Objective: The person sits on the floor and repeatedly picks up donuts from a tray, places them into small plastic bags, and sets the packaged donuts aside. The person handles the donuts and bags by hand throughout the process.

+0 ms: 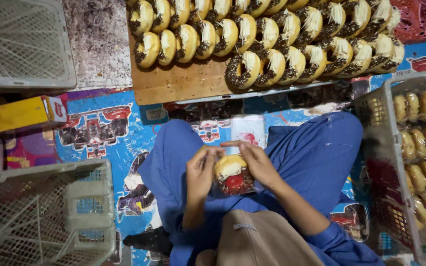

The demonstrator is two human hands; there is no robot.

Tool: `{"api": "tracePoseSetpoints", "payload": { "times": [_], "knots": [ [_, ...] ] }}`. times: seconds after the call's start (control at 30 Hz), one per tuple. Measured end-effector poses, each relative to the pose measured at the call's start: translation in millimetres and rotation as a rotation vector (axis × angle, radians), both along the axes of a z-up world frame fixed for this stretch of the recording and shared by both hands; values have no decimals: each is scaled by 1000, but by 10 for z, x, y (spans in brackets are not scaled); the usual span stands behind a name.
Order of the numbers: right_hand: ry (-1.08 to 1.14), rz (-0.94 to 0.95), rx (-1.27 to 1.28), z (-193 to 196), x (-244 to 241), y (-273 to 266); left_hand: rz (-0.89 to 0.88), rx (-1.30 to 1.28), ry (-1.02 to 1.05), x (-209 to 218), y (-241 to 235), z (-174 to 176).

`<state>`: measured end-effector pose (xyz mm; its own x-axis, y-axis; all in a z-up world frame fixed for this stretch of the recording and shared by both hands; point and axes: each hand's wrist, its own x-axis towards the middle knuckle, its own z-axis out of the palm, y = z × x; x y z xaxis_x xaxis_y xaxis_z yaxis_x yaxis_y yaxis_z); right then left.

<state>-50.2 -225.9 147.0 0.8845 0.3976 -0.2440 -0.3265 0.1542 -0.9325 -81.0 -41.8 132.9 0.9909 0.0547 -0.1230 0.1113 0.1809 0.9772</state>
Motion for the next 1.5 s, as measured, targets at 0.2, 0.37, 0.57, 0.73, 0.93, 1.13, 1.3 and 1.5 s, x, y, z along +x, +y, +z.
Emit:
{"api": "tracePoseSetpoints", "payload": {
  "times": [0.2,0.37,0.57,0.73,0.93,1.13,1.3,1.5],
  "knots": [
    [156,-167,-75,-231,-39,85,323,205,21,-43,-88,-15],
    [-105,-402,-218,-493,275,378,493,325,-19,221,132,28],
    [-34,-538,-143,-1224,304,817,663,874,-319,150,434,-156],
    [56,-352,-235,-1933,-259,961,541,1123,-11,-257,561,-620],
    [-182,-51,-727,-2418,401,121,484,702,147,-1,762,-1046],
    [-903,15,-1237,-2720,932,-702,352,796,0,1036,330,-1837],
    [-967,172,-1166,-2620,1000,-646,284,1167,28,1294,113,-2122],
    [-1039,451,-1064,-1874,928,-800,144,732,-317,1074,-254,-1904]
  ]
}}
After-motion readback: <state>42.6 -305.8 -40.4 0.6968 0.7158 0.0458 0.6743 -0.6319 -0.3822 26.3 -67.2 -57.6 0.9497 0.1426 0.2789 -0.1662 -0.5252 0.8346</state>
